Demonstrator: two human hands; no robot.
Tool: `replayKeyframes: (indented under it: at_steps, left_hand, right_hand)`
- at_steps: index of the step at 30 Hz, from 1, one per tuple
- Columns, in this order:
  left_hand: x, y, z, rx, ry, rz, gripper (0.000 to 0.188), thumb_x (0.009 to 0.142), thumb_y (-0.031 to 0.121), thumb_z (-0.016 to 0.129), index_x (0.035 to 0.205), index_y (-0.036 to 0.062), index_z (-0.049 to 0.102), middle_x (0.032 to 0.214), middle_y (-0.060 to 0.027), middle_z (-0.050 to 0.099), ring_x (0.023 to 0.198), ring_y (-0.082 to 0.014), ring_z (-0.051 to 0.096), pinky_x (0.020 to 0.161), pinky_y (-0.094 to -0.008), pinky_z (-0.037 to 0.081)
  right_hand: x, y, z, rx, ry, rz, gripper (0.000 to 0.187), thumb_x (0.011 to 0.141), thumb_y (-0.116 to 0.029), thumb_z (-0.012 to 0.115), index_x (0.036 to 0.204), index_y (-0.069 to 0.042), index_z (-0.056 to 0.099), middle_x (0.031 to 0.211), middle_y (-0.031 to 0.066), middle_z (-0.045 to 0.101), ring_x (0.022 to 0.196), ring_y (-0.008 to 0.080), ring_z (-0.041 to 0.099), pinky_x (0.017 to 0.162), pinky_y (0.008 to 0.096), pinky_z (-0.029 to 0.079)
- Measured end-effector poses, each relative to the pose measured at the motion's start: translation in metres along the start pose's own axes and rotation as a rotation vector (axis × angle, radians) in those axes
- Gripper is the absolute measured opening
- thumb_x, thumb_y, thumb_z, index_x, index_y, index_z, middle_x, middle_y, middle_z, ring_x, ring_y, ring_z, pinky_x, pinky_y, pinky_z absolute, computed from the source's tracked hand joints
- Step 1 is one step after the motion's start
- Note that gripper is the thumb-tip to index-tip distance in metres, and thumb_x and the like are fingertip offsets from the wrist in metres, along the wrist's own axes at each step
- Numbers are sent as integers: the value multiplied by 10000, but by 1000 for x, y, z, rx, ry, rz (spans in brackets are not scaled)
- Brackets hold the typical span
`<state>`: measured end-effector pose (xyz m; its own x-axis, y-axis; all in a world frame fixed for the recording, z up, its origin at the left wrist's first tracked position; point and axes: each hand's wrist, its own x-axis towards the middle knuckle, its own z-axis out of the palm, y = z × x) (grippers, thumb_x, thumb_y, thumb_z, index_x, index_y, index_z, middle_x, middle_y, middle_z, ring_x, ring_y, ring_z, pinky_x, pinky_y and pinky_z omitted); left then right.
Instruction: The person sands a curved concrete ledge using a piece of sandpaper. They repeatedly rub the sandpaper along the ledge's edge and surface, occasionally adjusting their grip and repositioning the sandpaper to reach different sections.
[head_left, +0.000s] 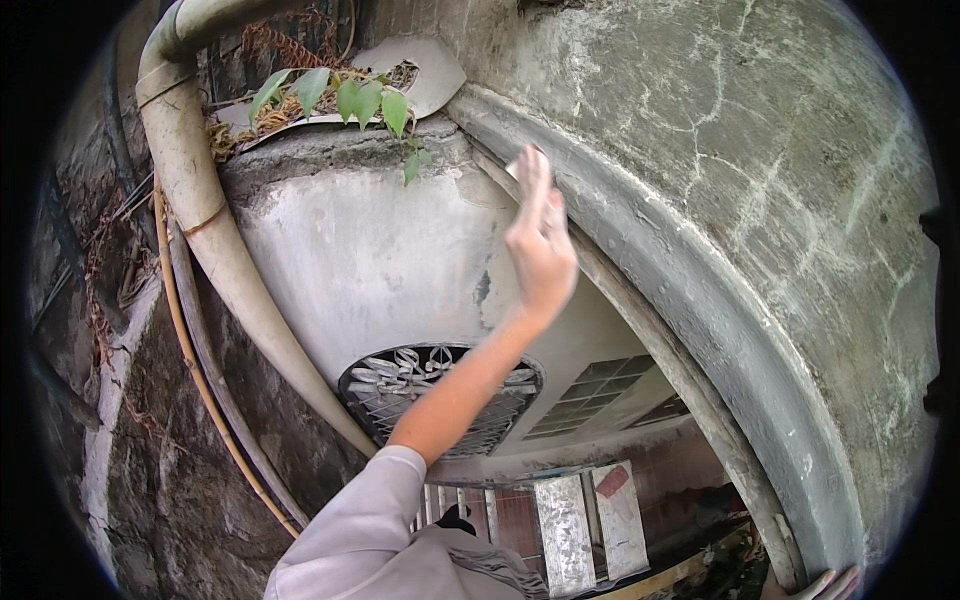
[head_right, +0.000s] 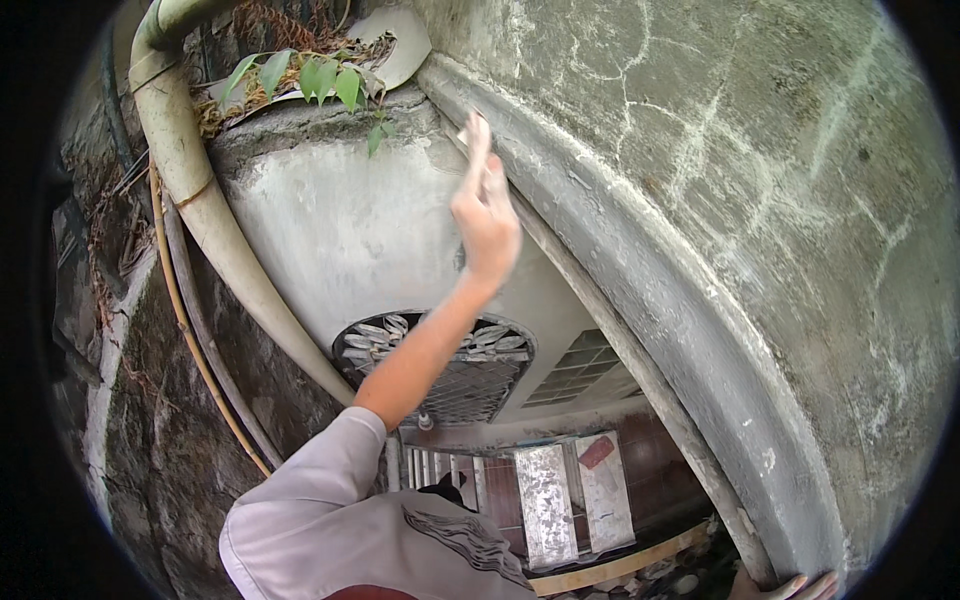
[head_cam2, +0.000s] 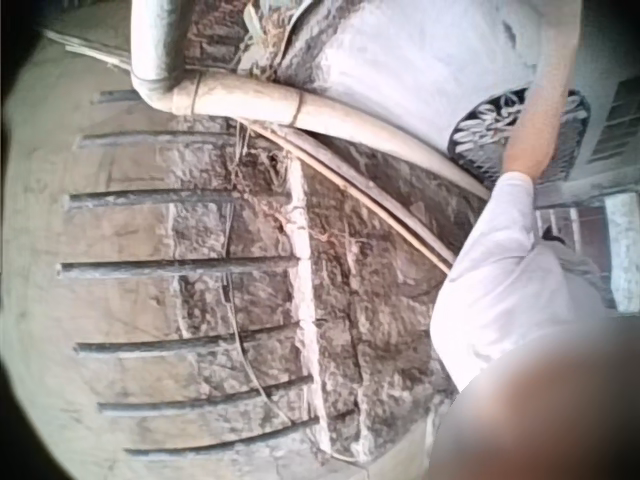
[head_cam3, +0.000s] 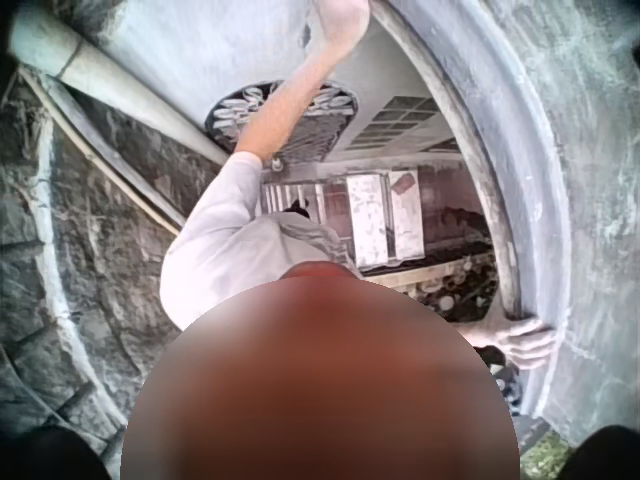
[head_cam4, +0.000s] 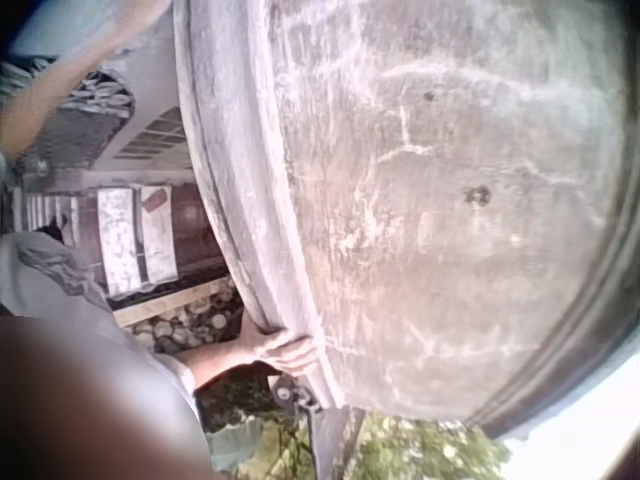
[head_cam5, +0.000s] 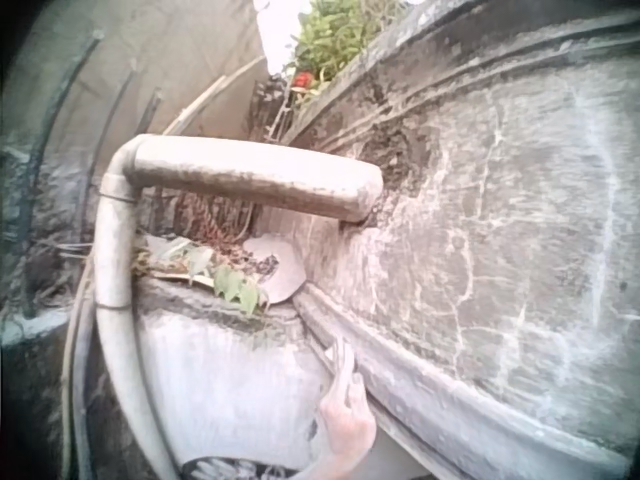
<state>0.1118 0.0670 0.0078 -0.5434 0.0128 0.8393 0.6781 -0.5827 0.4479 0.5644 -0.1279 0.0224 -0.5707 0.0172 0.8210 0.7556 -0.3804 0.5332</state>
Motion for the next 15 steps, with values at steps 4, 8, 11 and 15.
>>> replayKeyframes:
  at_steps: [4, 8, 11, 15]
  left_hand:
    - [29, -12, -3, -126, 38, -138, 415, 1038, 138, 426, 1401, -62, 452, 1454, -228, 459, 1381, -327, 413, 1142, -379, 355]
    - [90, -62, -43, -490, 143, -683, 375, 1035, 219, 488, 1247, -81, 560, 1299, -199, 586, 1161, -231, 587, 1039, -333, 445]
    - [89, -69, -74, -763, 161, -572, 412, 1021, 247, 512, 1288, -67, 496, 1286, -178, 583, 1151, -254, 590, 1019, -405, 474]
    - [67, -49, -103, -1061, 28, -699, 490, 1012, 230, 390, 1376, -97, 409, 1393, -251, 490, 1310, -380, 472, 1112, -507, 391]
  right_hand:
    - [14, -5, 2, -61, 56, -87, 720, 830, -627, 634, 1245, -42, 566, 1143, 199, 669, 1004, 393, 661, 864, 505, 487]
    - [22, -19, 9, -3, 78, -44, 624, 840, -558, 617, 1190, -42, 574, 1112, 189, 677, 979, 377, 661, 848, 493, 486]
    - [21, -30, 12, 79, 105, -12, 553, 847, -506, 605, 1148, -42, 580, 1088, 181, 682, 961, 365, 661, 836, 484, 485]
    - [15, -44, 20, 271, 172, 57, 459, 857, -437, 589, 1092, -42, 588, 1057, 171, 689, 937, 349, 661, 819, 471, 484]
